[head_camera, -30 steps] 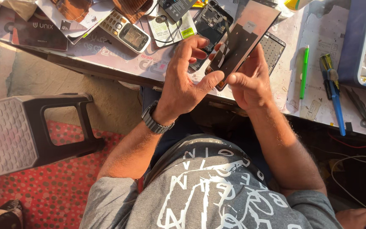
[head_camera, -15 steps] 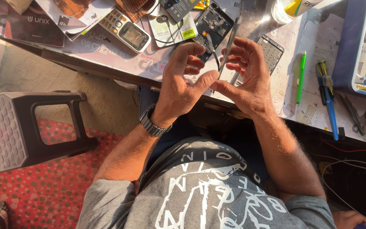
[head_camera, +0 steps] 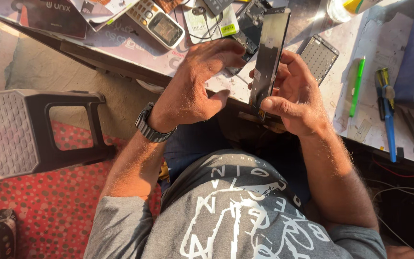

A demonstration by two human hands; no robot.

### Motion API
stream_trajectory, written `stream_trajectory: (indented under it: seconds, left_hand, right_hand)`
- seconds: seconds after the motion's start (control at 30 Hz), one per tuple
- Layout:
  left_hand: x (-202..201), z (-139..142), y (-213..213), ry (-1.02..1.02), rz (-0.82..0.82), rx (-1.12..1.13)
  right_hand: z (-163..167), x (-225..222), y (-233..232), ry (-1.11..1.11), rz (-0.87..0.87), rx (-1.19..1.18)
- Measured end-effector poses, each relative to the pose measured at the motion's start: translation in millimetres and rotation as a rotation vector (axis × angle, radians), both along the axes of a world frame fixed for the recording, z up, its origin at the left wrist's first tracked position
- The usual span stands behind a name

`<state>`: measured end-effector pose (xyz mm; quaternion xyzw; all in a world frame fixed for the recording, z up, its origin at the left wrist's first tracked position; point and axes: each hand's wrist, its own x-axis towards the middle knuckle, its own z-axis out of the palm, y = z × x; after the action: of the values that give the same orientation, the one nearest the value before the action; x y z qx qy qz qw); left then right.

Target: The person uses a green utility knife to carefully cut a ribbon cable attached to a smartphone screen. They then peel off a protective film from the screen and apply adhesive from a tube along the edge of a phone frame. The person handles the screen and frame throughout, preparing them for reassembly.

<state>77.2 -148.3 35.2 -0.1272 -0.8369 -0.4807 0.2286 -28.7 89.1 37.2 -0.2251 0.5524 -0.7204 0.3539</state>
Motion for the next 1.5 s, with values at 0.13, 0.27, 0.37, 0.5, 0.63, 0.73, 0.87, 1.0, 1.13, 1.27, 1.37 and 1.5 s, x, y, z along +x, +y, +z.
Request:
stream_trajectory:
  seconds: [0.13,0.27,0.37,0.5,0.63,0.73,0.87,1.0,1.13,1.27,1.37,1.5]
  left_hand:
    - [8,-3,7,-0.065,-0.01,0.066]
    - [14,-9,11,-0.045,0.031,-0.061]
    - [13,-15,16,-0.069,0.051,-0.065]
    - [17,-22,28,-0.133,0.086,0.082]
    - [30,-29,36,-0.128,0.116,0.174]
    - [35,-34,38,-0.141,0.092,0.207]
    - [42,-39,38,-0.072,0.205,0.093]
    - [47,-44,31,-0.004,0.256,0.188]
    - [51,-50,32,-0.025,0.226,0.482]
    - [45,-54,31,0.01,0.109,0.393]
    - [41,-53,34,-0.02,-0.014,0.452]
    - [36,-48,25,-0.036,-0.012,0.392]
  right_hand:
    - [0,-2,-1,-0.024,0.031,0.009]
    - [1,-11,-3,-0.053,0.059,0.061]
    - [5,-11,-4,0.002,0.052,0.162]
    - [12,-2,-2,0.21,0.063,0.363]
    - [14,4,-3,0.283,0.08,0.425]
    - [12,6,-3,0.25,0.11,0.349]
    - [6,10,-4,0.043,0.092,0.219]
    - [4,11,-6,0.138,0.127,0.048]
    - [6,10,-5,0.196,0.114,0.058]
    - [4,6,-6,0.3,0.188,0.007]
    - [-5,0,-10,0.544,0.213,0.012]
    - [-19,-10,-16,0.489,0.225,-0.066]
